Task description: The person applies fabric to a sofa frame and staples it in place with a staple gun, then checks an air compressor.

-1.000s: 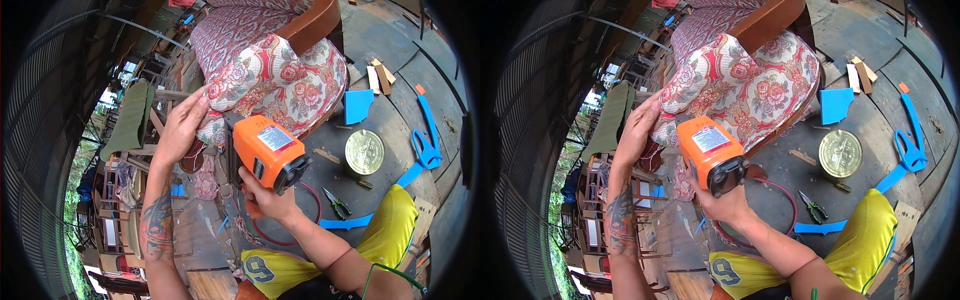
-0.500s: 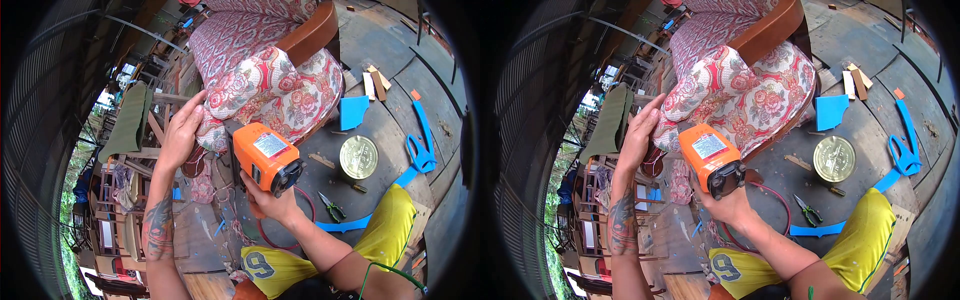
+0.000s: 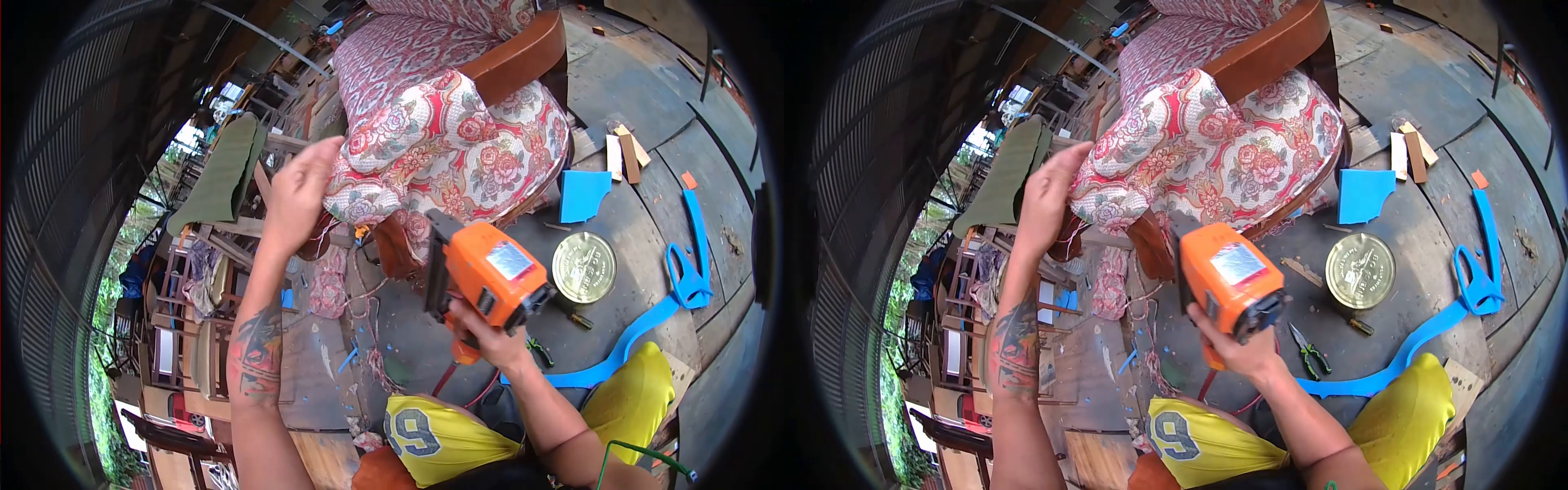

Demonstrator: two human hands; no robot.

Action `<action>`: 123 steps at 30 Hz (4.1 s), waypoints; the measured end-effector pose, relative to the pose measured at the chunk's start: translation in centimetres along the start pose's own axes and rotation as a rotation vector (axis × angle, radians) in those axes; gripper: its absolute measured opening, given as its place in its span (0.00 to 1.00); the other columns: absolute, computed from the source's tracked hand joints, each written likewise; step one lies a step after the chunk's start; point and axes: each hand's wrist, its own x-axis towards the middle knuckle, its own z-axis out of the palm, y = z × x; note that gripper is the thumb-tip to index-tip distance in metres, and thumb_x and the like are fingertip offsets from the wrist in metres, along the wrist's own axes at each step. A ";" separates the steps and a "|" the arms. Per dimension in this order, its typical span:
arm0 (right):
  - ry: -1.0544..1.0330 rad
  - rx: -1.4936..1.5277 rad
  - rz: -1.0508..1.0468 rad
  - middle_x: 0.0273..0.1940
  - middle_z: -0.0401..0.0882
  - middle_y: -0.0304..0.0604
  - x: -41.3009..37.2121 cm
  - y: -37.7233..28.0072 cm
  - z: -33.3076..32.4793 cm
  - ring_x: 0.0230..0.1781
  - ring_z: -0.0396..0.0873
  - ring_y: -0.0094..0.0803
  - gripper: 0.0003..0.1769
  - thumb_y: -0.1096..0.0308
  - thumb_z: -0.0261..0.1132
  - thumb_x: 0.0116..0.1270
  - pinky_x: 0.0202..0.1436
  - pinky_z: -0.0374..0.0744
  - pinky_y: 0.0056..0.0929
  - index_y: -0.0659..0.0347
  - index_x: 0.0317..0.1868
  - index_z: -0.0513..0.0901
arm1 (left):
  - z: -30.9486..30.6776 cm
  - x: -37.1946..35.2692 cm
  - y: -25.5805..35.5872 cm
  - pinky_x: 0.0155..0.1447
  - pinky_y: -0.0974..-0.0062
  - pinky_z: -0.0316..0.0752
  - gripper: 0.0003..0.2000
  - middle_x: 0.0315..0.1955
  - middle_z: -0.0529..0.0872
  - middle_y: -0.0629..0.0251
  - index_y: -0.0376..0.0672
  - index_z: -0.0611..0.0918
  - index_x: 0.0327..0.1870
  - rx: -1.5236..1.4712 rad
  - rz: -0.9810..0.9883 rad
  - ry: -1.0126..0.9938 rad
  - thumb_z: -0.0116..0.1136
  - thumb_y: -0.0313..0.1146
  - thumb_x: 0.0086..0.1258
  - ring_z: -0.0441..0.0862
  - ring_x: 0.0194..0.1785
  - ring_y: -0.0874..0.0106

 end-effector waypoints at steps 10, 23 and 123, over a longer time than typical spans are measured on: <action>0.015 0.199 0.111 0.25 0.78 0.37 -0.4 -1.4 -5.5 0.20 0.74 0.22 0.06 0.71 0.67 0.68 0.24 0.72 0.24 0.64 0.36 0.80 | 1.8 -0.7 3.6 0.55 0.61 0.77 0.32 0.43 0.89 0.53 0.45 0.81 0.57 0.741 -0.179 0.006 0.67 0.59 0.57 0.86 0.49 0.54; -0.066 -0.064 0.084 0.28 0.81 0.37 -1.1 -1.8 -7.0 0.24 0.79 0.24 0.09 0.72 0.72 0.63 0.28 0.76 0.26 0.63 0.42 0.82 | 4.8 -1.2 3.0 0.72 0.47 0.61 0.33 0.58 0.81 0.52 0.48 0.70 0.69 0.946 0.173 0.225 0.61 0.51 0.63 0.78 0.62 0.53; 0.295 -0.489 0.037 0.21 0.77 0.36 2.0 -15.8 -2.4 0.18 0.76 0.21 0.11 0.73 0.70 0.61 0.23 0.74 0.24 0.64 0.43 0.81 | 23.0 4.4 1.9 0.61 0.72 0.72 0.16 0.52 0.85 0.57 0.27 0.81 0.53 -1.188 0.035 0.855 0.66 0.29 0.70 0.81 0.53 0.72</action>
